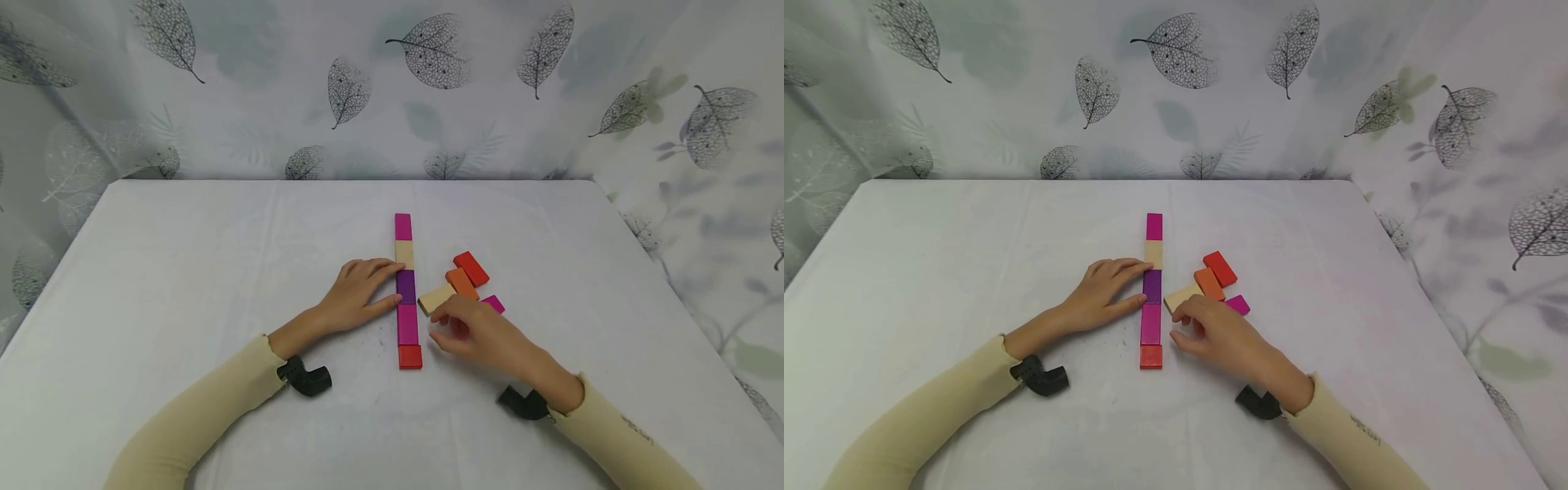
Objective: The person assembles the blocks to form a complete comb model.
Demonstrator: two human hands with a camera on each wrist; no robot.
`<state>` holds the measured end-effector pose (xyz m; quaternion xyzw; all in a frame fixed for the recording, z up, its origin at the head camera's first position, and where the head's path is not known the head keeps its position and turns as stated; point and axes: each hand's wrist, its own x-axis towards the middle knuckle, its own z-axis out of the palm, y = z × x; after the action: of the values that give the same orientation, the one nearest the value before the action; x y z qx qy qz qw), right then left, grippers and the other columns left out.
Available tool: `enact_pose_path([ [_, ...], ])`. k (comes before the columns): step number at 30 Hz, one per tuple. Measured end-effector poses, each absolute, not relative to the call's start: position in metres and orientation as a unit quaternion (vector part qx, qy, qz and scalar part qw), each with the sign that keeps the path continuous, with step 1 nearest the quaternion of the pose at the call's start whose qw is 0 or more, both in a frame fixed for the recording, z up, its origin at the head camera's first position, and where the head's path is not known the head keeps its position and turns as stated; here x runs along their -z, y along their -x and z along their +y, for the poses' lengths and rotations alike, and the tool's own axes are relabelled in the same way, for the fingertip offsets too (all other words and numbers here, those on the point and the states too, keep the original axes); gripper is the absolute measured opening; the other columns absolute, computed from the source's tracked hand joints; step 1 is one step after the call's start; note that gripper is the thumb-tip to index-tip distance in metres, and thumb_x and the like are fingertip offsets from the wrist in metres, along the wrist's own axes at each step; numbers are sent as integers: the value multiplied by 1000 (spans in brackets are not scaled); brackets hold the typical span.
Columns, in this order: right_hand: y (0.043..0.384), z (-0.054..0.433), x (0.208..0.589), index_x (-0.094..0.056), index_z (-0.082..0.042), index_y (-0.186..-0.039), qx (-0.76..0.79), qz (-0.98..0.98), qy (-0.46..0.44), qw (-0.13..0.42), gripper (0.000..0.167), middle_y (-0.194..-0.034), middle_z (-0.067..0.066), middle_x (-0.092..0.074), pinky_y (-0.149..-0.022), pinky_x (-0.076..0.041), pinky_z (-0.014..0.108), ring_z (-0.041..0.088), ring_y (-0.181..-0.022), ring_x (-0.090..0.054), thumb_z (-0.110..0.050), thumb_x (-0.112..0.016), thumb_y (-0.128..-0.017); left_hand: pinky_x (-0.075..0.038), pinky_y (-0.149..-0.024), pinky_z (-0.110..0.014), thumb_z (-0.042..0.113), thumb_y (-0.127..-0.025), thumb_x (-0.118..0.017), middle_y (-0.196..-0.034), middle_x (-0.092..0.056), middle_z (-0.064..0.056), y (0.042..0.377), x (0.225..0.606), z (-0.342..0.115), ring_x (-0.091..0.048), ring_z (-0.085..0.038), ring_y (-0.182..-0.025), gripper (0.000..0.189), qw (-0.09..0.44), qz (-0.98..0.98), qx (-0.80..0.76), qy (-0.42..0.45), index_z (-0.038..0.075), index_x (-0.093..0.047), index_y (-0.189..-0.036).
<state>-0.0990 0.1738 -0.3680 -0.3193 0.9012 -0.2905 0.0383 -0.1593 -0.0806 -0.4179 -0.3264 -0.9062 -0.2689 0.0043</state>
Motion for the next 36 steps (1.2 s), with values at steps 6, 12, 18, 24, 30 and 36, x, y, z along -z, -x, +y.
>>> enact_pose_path([
  [6,106,177,371,-66,-7,-101,319,902,291,19,18,-91,-2,-59,-67,-52,25,10,-76,-55,-7,-74,-84,-21,-112,-52,40,-96,-56,-145,-45,-9,160,418,-81,-38,-26,-135,59,2,-906,269,326,16,-42,-148],
  [12,113,177,372,-64,-5,-105,319,906,276,-4,24,-115,9,-56,-74,-54,28,17,-85,-58,-5,-74,-84,-21,-113,-52,41,-96,-56,-145,-45,-9,160,418,-81,-39,-26,-134,59,-2,-907,268,324,17,-42,-148],
  [18,121,175,372,-64,-4,-113,296,912,282,24,32,-123,13,-54,-81,-56,37,25,-108,-55,-8,-75,-83,-20,-113,-51,41,-97,-56,-146,-44,-8,160,418,-82,-38,-26,-135,59,-3,-907,270,324,17,-42,-148],
  [24,128,173,370,-62,-3,-118,268,918,287,57,36,-122,12,-55,-84,-55,38,24,-106,-55,-7,-74,-84,-19,-113,-52,40,-97,-56,-146,-44,-8,160,416,-81,-38,-26,-135,59,-4,-906,271,325,17,-42,-149],
  [30,132,172,371,-62,-4,-119,264,917,286,83,37,-116,9,-61,-82,-54,36,22,-102,-56,-5,-71,-83,-20,-113,-51,40,-96,-57,-146,-44,-8,159,416,-81,-38,-25,-135,59,-6,-906,272,325,17,-42,-149],
  [36,135,169,373,-64,-5,-116,248,921,290,83,35,-109,7,-62,-79,-54,33,20,-98,-57,-4,-72,-82,-20,-113,-51,40,-97,-56,-146,-44,-8,160,417,-82,-38,-25,-135,57,-4,-906,272,323,17,-43,-148],
])
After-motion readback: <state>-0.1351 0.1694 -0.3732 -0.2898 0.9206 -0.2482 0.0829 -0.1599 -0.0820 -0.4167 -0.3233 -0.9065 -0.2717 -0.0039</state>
